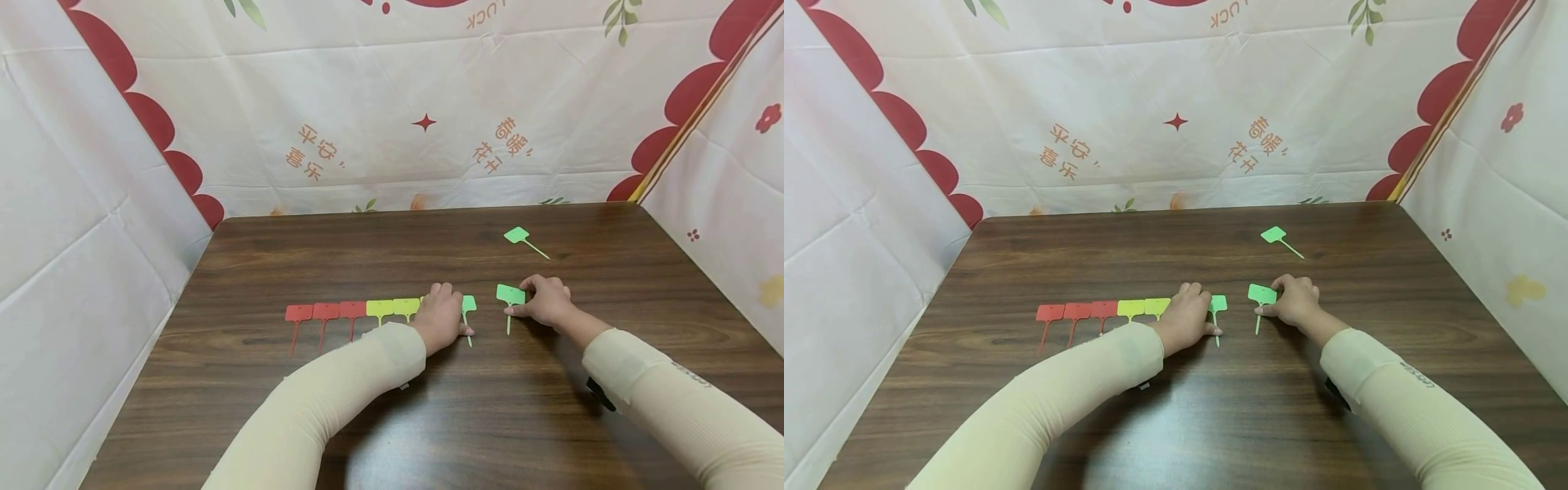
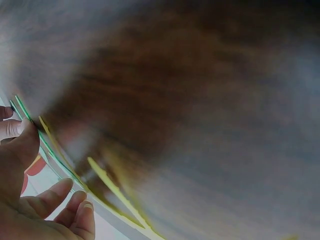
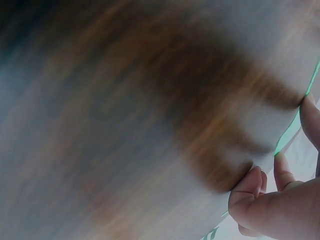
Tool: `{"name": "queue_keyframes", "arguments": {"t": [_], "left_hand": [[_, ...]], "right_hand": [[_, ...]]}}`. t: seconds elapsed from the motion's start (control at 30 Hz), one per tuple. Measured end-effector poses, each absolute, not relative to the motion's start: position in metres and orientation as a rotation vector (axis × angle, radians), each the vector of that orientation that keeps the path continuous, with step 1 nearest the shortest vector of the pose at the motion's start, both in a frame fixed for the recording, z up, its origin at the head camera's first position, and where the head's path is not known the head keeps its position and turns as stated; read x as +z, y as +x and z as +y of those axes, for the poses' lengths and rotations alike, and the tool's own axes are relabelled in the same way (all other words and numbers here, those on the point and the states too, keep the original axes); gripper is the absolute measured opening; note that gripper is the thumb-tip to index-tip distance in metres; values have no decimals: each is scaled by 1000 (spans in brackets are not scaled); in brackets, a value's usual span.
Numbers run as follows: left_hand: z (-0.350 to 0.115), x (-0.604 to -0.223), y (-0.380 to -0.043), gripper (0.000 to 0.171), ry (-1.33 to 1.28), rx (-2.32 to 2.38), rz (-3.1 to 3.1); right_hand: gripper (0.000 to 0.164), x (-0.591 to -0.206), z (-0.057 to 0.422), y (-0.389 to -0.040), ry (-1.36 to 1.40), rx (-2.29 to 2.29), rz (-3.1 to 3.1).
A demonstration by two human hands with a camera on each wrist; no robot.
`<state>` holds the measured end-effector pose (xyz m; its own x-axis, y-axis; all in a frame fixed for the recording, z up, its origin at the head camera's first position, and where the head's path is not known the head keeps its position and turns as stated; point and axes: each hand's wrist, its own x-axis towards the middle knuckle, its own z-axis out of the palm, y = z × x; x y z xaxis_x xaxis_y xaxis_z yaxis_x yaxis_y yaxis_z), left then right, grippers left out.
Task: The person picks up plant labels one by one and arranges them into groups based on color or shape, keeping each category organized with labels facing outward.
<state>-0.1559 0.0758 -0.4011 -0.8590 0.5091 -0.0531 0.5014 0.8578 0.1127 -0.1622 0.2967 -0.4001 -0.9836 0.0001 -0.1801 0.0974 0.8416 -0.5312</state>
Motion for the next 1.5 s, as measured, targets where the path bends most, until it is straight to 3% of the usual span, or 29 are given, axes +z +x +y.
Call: {"name": "queue_keyframes", "arguments": {"t": [0.43, 1.5], "left_hand": [[76, -402, -157, 51, 796, 161, 2940], [75, -402, -155, 49, 800, 183, 2947]], "right_hand": [[55, -398, 293, -163, 89, -1017, 2746], [61, -397, 288, -160, 119, -1192, 2707]]}}
